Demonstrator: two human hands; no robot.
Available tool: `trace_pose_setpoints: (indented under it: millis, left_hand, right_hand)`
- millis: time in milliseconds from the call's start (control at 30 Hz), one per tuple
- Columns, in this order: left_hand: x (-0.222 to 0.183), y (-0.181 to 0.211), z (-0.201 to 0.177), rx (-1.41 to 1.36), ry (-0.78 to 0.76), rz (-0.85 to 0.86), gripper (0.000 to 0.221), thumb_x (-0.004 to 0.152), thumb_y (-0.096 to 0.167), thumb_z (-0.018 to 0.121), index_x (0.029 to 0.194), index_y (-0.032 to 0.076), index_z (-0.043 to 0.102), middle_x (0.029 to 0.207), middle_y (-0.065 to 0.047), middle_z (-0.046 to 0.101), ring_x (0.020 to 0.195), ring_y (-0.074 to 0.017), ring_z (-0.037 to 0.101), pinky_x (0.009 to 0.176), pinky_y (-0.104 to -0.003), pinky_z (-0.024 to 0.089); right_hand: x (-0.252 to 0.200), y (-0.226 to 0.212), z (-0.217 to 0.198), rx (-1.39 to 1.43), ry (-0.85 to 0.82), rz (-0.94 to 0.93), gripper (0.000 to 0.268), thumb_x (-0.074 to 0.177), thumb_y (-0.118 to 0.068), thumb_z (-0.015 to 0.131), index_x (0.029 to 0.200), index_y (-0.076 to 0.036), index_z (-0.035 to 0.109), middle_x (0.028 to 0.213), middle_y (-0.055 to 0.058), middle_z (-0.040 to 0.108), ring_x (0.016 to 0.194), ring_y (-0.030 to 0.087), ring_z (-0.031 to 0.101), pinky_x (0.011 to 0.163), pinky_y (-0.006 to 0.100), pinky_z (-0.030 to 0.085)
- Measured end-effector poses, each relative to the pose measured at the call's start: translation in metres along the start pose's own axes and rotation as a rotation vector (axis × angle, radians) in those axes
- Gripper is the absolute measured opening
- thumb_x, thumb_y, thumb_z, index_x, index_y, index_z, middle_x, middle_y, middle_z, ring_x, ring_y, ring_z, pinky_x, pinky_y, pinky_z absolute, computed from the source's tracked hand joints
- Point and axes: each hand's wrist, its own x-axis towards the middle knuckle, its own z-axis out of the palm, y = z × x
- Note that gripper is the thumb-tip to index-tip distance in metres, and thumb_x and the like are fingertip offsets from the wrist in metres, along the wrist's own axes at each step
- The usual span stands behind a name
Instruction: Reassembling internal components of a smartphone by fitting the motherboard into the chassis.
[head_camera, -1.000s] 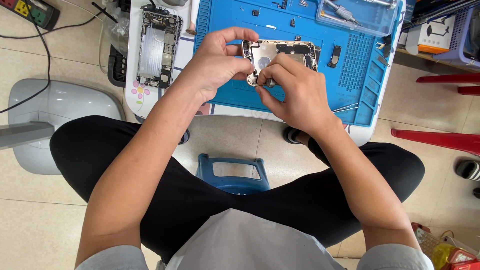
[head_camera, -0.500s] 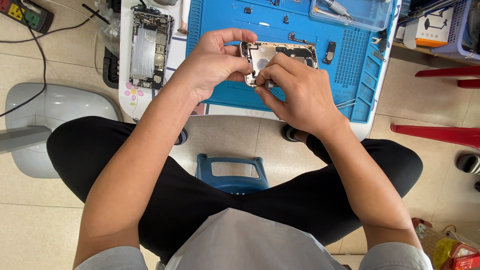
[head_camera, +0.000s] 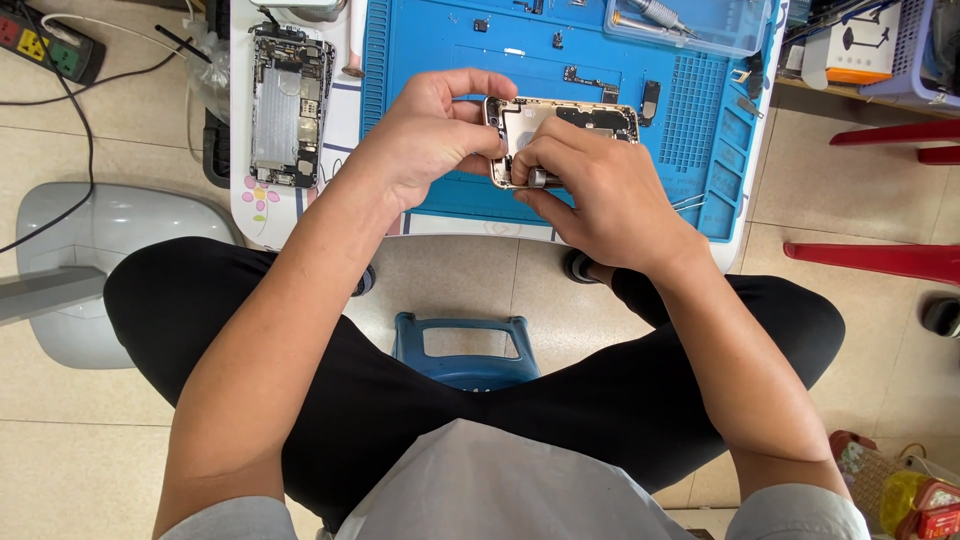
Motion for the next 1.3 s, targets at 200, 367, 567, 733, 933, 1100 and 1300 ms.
trace_pose_setpoints:
  millis: [200, 367, 567, 733, 933, 1100, 1300]
  left_hand:
    - [-0.003, -0.001, -0.002, 0.032, -0.056, 0.057, 0.041, 0.078, -0.016, 0.069, 0.109, 0.011, 0.070, 0.085, -0.008, 0.076, 0.071, -0.0158, 0.070, 0.067, -0.032, 0.068]
    - [-0.015, 0.009, -0.003, 0.063, -0.089, 0.129, 0.038, 0.082, -0.015, 0.066, 0.109, 0.011, 0.068, 0.085, -0.006, 0.075, 0.073, -0.0137, 0.070, 0.070, -0.030, 0.068]
    - [-0.021, 0.011, -0.005, 0.095, -0.102, 0.190, 0.036, 0.083, -0.013, 0.067, 0.108, 0.012, 0.067, 0.090, -0.008, 0.077, 0.077, -0.0152, 0.074, 0.071, -0.030, 0.068]
    - [-0.020, 0.009, -0.006, 0.095, -0.108, 0.216, 0.035, 0.083, -0.013, 0.068, 0.108, 0.012, 0.066, 0.091, -0.007, 0.078, 0.079, -0.0145, 0.075, 0.069, -0.030, 0.069]
    - [-0.023, 0.009, -0.007, 0.099, -0.095, 0.192, 0.035, 0.084, -0.014, 0.067, 0.108, 0.013, 0.067, 0.089, -0.007, 0.076, 0.078, -0.0147, 0.074, 0.070, -0.030, 0.069]
    - [-0.021, 0.008, -0.007, 0.086, -0.103, 0.209, 0.036, 0.084, -0.015, 0.065, 0.107, 0.012, 0.067, 0.094, -0.007, 0.078, 0.079, -0.0138, 0.073, 0.070, -0.029, 0.068]
    - [-0.023, 0.009, -0.007, 0.092, -0.098, 0.235, 0.036, 0.083, -0.016, 0.066, 0.106, 0.012, 0.067, 0.093, -0.006, 0.075, 0.079, -0.0125, 0.071, 0.068, -0.027, 0.066]
  right_hand:
    - [-0.002, -0.005, -0.003, -0.046, -0.018, -0.031, 0.010, 0.104, -0.009, 0.070, 0.104, -0.015, 0.061, 0.099, 0.001, 0.058, 0.077, 0.023, 0.056, 0.044, 0.038, 0.028]
    - [-0.004, -0.010, -0.010, -0.076, 0.044, -0.074, 0.012, 0.103, -0.006, 0.072, 0.108, -0.013, 0.064, 0.101, 0.002, 0.060, 0.076, 0.023, 0.057, 0.044, 0.037, 0.027]
    - [-0.007, -0.011, -0.010, -0.059, 0.070, -0.079, 0.014, 0.102, -0.003, 0.073, 0.112, -0.012, 0.069, 0.107, 0.004, 0.064, 0.076, 0.025, 0.060, 0.045, 0.036, 0.031]
    - [-0.007, -0.008, -0.008, -0.080, 0.084, -0.076, 0.014, 0.102, -0.005, 0.073, 0.113, -0.014, 0.070, 0.108, 0.003, 0.065, 0.080, 0.025, 0.064, 0.044, 0.036, 0.031]
    - [-0.009, -0.006, -0.008, -0.037, 0.064, -0.120, 0.023, 0.098, 0.002, 0.072, 0.116, -0.013, 0.073, 0.114, 0.006, 0.070, 0.095, 0.026, 0.070, 0.047, 0.036, 0.035]
    - [-0.008, -0.005, -0.007, -0.118, 0.065, -0.104, 0.024, 0.096, -0.002, 0.074, 0.115, -0.016, 0.073, 0.115, 0.002, 0.069, 0.088, 0.025, 0.067, 0.042, 0.037, 0.030]
    - [-0.006, -0.010, -0.007, -0.092, 0.139, -0.121, 0.013, 0.102, -0.005, 0.076, 0.110, -0.014, 0.072, 0.107, 0.002, 0.069, 0.087, 0.024, 0.067, 0.044, 0.037, 0.031]
